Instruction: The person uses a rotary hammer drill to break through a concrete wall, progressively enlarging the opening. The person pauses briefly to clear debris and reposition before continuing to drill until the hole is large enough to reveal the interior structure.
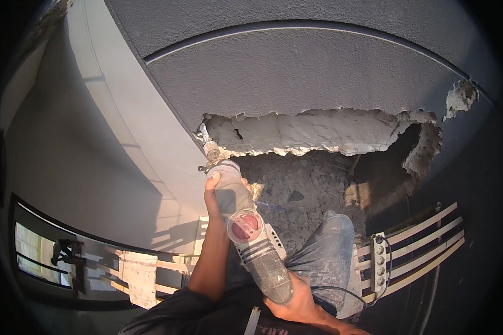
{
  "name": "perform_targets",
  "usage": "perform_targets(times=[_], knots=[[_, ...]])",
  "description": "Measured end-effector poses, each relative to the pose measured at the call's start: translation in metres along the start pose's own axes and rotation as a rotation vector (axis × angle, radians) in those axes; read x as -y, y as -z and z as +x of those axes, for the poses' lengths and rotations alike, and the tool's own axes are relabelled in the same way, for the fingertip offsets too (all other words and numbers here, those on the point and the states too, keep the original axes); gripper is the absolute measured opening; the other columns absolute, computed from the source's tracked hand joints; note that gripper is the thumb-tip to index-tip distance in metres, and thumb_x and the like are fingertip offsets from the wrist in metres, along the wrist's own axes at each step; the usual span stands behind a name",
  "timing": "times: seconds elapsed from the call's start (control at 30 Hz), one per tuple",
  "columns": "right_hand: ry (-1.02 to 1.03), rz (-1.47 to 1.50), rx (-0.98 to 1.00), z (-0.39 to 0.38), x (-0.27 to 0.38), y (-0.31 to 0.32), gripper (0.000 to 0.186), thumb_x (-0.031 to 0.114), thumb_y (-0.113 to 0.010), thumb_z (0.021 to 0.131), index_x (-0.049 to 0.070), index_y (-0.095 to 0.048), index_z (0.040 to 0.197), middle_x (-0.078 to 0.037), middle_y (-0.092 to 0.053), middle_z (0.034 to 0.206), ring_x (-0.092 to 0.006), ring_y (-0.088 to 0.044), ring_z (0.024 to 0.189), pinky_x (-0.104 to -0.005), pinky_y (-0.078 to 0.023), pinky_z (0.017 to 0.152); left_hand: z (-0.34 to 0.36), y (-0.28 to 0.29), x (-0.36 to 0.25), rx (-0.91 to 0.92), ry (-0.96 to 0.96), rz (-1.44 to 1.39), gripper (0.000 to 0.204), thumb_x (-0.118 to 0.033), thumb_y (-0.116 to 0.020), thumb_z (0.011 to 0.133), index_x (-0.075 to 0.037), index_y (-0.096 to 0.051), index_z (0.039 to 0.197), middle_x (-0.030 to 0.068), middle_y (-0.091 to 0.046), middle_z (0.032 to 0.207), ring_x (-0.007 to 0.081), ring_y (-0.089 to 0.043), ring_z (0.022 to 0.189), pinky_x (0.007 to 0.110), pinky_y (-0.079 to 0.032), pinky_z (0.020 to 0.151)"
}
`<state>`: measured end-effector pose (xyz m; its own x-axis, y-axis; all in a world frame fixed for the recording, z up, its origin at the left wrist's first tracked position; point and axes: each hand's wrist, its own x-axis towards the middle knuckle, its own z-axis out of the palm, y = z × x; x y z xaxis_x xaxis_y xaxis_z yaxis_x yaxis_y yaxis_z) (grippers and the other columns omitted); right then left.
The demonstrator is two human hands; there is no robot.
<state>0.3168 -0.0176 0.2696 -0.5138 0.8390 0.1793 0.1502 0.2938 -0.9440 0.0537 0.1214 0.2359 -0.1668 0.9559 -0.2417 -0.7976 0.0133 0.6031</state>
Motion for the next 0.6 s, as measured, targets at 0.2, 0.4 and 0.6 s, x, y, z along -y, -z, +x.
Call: perform_targets(times=[0.2, 0.4, 0.6], knots=[[-0.076, 0.182, -0.098, -0.003, 0.004, -0.009, 0.029, 0.005, -0.075, 0.082, -0.002, -0.068, 0.109, -0.013, -0.073, 0.090, -0.0216, -0.074, 0.083, -0.0342, -0.057, 0.074, 0.001, -0.005, -0.007, -0.084, -0.002, -0.041, 0.060, -0.054, -0.064, 0.088, 0.004, -0.065, 0.103, 0.0189, -0.069, 0.086, 0.0310, -0.070, 0.076, 0.042, -0.061, 0.070], [-0.036, 0.197, -0.117, -0.002, 0.001, -0.011, 0.027, 0.004, -0.075, 0.084, -0.002, -0.069, 0.109, -0.012, -0.074, 0.089, -0.0191, -0.073, 0.080, -0.0334, -0.056, 0.073, -0.001, -0.014, -0.010, -0.128, -0.013, -0.013, 0.055, -0.049, -0.068, 0.087, 0.001, -0.062, 0.111, 0.0178, -0.069, 0.088, 0.0308, -0.071, 0.078, 0.044, -0.062, 0.071], [-0.026, 0.183, -0.105, -0.003, -0.014, -0.014, 0.028, 0.004, -0.076, 0.083, -0.002, -0.069, 0.110, -0.012, -0.073, 0.088, -0.0193, -0.073, 0.078, -0.0334, -0.056, 0.071, 0.003, -0.011, -0.013, -0.079, 0.010, -0.039, 0.050, -0.046, -0.069, 0.088, -0.002, -0.064, 0.111, 0.0152, -0.070, 0.089, 0.0297, -0.072, 0.079, 0.044, -0.062, 0.071]])
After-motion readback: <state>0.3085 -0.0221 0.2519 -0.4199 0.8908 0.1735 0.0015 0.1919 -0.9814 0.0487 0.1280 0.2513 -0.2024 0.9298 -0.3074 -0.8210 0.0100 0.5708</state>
